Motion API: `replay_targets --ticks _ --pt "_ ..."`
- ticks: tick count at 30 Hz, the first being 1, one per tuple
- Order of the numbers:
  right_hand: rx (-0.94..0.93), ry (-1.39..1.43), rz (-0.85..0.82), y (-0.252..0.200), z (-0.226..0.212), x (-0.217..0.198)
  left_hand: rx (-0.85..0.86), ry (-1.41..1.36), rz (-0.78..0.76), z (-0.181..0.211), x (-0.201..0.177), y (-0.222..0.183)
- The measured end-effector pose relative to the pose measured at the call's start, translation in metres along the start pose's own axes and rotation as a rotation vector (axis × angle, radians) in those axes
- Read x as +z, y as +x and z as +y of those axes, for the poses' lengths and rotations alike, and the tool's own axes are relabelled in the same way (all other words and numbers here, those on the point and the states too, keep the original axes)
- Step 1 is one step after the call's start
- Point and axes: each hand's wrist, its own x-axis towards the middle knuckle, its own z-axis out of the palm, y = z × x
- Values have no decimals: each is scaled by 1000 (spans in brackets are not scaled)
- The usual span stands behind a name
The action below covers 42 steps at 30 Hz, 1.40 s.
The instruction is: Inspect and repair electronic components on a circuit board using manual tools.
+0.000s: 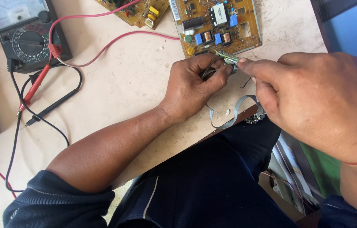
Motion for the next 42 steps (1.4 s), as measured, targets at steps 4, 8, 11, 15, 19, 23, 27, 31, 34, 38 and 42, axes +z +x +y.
replay_targets --ticks 4,8,11,15,19,23,27,31,34,38,42 --pt "-25 29 -26 4 7 1 34 31 -8 2 0 -1" --pt "-26 93 -30 7 11 4 25 44 -14 2 1 -2" --pt "-31 100 -57 13 14 3 37 59 -12 2 0 -1" --pt "-24 88 -125 21 19 3 37 60 -9 4 -1 0" --pt "1 97 -155 27 23 4 71 79 -13 1 -1 1" --pt "5 12 -230 30 27 5 92 76 -7 0 0 1" --pt "1 12 -238 32 30 6 98 73 -7 0 0 1" --pt "-11 -25 -253 34 29 5 83 64 -8 1 0 1" --pt "-15 19 -229 36 30 4 77 60 2 2 0 0" --pt "-31 -19 -232 39 33 5 86 72 3 2 0 1" --pt "-49 -114 -248 41 35 8 84 70 8 2 1 1"
